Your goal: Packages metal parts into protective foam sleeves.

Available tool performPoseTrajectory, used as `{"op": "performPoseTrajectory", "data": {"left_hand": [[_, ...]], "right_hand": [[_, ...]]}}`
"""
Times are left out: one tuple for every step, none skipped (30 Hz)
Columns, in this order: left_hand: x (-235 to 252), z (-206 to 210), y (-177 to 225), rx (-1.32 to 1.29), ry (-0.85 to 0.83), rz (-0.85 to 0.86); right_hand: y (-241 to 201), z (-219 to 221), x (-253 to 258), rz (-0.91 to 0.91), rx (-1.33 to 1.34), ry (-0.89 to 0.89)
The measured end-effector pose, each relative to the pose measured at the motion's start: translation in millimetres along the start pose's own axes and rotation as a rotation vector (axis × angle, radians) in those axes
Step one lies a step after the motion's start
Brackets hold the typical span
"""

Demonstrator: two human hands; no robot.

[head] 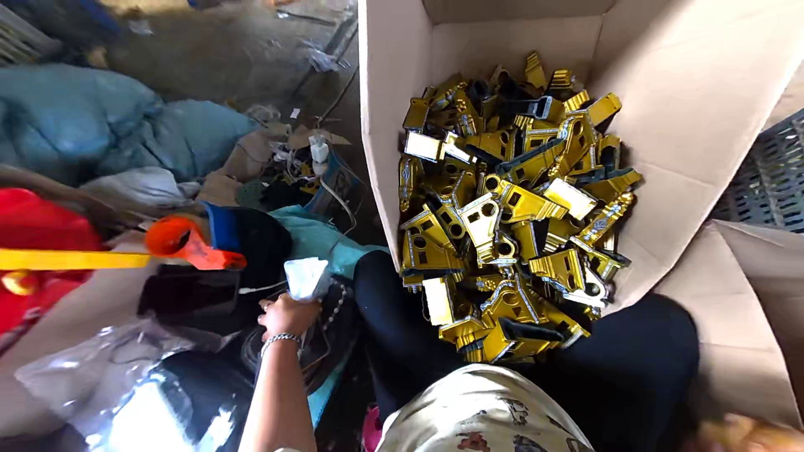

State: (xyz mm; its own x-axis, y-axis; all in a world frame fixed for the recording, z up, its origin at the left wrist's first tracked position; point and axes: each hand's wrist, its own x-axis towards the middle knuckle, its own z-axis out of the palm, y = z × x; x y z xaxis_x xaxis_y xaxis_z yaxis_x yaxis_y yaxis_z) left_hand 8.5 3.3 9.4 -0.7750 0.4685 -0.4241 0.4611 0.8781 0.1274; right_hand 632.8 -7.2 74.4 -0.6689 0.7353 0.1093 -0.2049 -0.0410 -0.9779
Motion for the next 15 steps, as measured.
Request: {"op": "performPoseTrajectory", "data": {"left_hand": [[-7.8,-9.4,-4.4,-0.059,0.04,0.072],[-22.4,-20.3,-6.8,-0.151,0.097,0.167],[-43.6,-29.8,-6.4,-0.247,0.164,0.293],[-71.4,-35.6,-1.6,-0.333,0.209,0.433],[-102.3,-35.6,7.0,-0.411,0.226,0.606],[-128.9,-28.5,18.4,-0.482,0.201,0.82],[-150.3,-18.3,36.2,-0.556,0.127,1.026],[-165.1,-5.8,59.7,-0.628,0.065,1.209],[-172.0,7.8,84.6,-0.69,0.05,1.346],[-174.0,17.2,103.8,-0.718,0.07,1.402],[-172.2,21.0,115.6,-0.699,0.097,1.408],[-169.3,22.0,124.2,-0.635,0.14,1.413],[-168.6,20.7,133.1,-0.56,0.17,1.434],[-172.2,18.7,143.5,-0.505,0.182,1.456],[-178.8,16.7,153.4,-0.492,0.18,1.47]], "right_hand": [[5.4,0.8,18.2,-0.007,-0.033,-0.069],[11.8,4.6,39.4,-0.004,-0.076,-0.119],[17.7,11.9,62.4,0.005,-0.105,-0.157],[23.6,23.8,86.6,0.02,-0.135,-0.145],[28.9,41.2,112.6,0.046,-0.175,-0.072],[34.6,61.5,140.4,0.058,-0.218,0.011],[38.8,82.8,167.7,0.047,-0.291,0.06],[40.0,103.5,191.0,0.022,-0.391,0.066],[38.5,120.0,207.7,0.008,-0.474,0.063],[33.7,127.3,219.7,0.052,-0.487,0.07],[27.6,124.9,231.5,0.123,-0.443,0.116],[19.6,117.5,244.2,0.16,-0.417,0.169],[13.5,111.3,255.6,0.111,-0.472,0.2],[7.8,113.7,262.2,0.013,-0.617,0.192],[9.4,121.6,264.0,-0.138,-0.838,0.179]]}}
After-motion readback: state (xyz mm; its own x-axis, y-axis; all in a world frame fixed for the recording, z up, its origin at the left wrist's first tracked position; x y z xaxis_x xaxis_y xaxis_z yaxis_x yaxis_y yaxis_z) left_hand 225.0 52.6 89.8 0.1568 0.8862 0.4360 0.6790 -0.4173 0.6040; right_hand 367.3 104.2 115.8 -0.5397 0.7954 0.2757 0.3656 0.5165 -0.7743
